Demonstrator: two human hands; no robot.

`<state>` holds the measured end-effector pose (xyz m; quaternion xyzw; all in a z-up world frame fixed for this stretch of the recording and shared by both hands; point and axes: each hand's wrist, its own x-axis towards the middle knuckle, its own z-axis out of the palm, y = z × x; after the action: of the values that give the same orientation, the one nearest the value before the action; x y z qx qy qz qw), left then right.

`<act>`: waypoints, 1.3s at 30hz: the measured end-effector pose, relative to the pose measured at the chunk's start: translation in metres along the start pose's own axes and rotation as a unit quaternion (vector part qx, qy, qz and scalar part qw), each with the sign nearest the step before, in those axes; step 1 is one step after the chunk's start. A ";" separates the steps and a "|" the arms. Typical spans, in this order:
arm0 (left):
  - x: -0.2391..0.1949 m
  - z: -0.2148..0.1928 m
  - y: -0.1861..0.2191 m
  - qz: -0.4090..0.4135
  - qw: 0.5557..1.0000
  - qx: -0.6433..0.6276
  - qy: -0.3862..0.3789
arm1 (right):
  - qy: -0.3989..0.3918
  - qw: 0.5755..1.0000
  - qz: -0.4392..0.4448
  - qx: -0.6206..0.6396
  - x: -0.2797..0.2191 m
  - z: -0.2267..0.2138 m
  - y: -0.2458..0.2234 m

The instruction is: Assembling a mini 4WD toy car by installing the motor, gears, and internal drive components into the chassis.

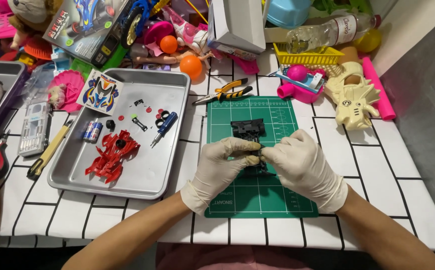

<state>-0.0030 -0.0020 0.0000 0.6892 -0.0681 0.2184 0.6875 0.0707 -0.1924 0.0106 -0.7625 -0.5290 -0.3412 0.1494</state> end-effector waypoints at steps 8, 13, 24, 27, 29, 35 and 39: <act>0.003 -0.004 0.005 0.074 0.997 0.027 -0.020 | -0.092 0.836 0.301 0.450 0.005 -0.004 -0.008; 0.000 -0.003 0.009 -0.005 1.000 0.011 0.006 | 0.049 0.998 -0.044 -0.023 0.013 -0.006 -0.004; -0.001 0.000 -0.002 -0.005 1.000 0.008 -0.009 | -0.050 0.918 0.222 0.324 -0.002 0.003 -0.011; 0.005 -0.005 0.012 -0.009 1.000 0.013 -0.017 | -0.065 0.930 0.210 0.296 0.003 0.001 -0.005; 0.004 -0.003 0.017 -0.019 1.000 0.010 -0.018 | -0.048 0.971 0.133 0.191 0.005 -0.003 -0.003; 0.002 0.000 0.025 -0.163 0.980 -0.117 0.004 | 0.075 0.997 -0.032 0.000 0.011 -0.007 -0.001; 0.004 -0.004 0.022 -0.252 0.959 -0.130 -0.022 | 0.065 0.996 -0.008 0.062 0.006 -0.005 -0.001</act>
<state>-0.0090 0.0022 0.0219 0.5935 0.0646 0.0122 0.8021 0.0693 -0.1902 0.0184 -0.7237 -0.5442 -0.3578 0.2282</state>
